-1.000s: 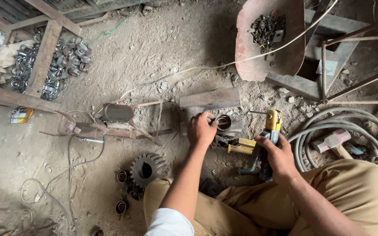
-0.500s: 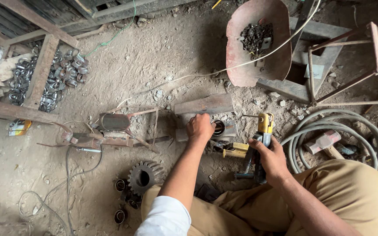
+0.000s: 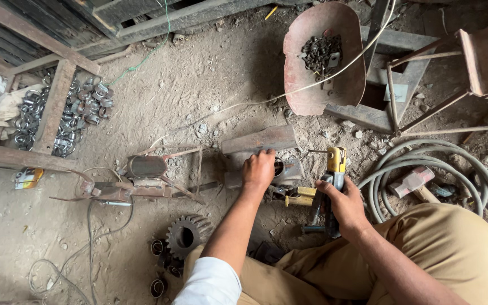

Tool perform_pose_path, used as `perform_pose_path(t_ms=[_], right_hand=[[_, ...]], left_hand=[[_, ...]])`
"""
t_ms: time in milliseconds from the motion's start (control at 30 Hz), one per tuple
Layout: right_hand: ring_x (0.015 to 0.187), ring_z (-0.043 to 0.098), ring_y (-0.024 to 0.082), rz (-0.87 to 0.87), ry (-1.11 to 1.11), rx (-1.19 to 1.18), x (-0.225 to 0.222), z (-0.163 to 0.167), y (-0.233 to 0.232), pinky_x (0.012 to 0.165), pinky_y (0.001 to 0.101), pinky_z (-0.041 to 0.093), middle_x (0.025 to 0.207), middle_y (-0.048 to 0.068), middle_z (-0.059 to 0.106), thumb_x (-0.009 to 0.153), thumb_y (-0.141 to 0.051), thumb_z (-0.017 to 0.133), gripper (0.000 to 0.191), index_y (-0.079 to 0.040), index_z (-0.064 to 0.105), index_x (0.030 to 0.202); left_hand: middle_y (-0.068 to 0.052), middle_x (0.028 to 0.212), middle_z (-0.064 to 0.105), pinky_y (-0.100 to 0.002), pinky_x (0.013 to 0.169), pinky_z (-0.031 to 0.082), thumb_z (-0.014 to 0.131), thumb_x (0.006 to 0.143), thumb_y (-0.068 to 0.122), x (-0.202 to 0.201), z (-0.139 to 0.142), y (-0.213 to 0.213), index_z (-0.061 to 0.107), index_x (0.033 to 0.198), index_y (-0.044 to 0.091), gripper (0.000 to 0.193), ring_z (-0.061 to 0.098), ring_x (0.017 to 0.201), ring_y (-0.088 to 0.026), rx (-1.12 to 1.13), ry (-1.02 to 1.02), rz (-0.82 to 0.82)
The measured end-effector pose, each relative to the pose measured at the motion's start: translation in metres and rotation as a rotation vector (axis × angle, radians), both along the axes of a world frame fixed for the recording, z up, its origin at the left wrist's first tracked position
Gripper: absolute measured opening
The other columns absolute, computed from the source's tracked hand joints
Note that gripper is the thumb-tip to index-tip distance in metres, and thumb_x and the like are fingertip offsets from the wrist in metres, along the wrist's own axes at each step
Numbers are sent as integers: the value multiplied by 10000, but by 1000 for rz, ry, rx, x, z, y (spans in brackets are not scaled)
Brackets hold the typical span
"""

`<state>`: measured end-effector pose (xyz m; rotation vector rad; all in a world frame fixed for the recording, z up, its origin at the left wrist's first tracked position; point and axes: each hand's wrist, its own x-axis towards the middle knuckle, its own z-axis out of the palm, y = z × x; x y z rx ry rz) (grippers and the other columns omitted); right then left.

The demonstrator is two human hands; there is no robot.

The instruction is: The person sits on the floor in a workshop and uses a handheld welding tool to join small cylindrical metal parts. They repeatedly pick up parts from the ground, position them on a wooden block, weld them, and then place the finished pieces aside.

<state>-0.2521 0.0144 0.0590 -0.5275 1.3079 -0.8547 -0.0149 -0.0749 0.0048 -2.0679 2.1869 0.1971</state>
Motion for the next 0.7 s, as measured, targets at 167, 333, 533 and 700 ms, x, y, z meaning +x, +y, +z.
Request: perform_pose_path(t_ms=[167, 333, 533, 700], right_hand=[[662, 558, 119, -7, -10, -12, 0, 4, 1, 557, 303, 482, 816, 51, 607, 853, -217, 755, 333, -46, 593, 1089], [654, 555, 109, -12, -14, -15, -1, 5, 1, 556, 297, 477, 811, 43, 608, 853, -216, 757, 333, -44, 593, 1087], [627, 543, 116, -10, -13, -20, -1, 4, 1, 540, 305, 475, 790, 46, 594, 852, -214, 760, 338, -34, 597, 1086], [622, 542, 116, -5, -14, -12, -1, 5, 1, 538, 301, 473, 782, 46, 589, 849, -214, 762, 341, -48, 596, 1096]], left_hand=[[-247, 1052, 732, -447, 682, 652, 595, 931, -63, 3, 2, 9, 667, 1235, 20, 323, 769, 837, -366, -96, -9, -33], [-232, 1052, 738, -491, 721, 637, 628, 894, -30, 3, 6, 13, 689, 1189, 33, 307, 764, 861, -393, -136, 9, -4], [-220, 1017, 759, -407, 754, 666, 713, 903, 83, 8, 13, 16, 724, 1108, 34, 210, 787, 867, -334, -37, 201, 203], [-204, 966, 763, -465, 816, 621, 780, 832, 125, 8, 28, 18, 735, 1060, 56, 242, 763, 882, -357, -63, 164, 181]])
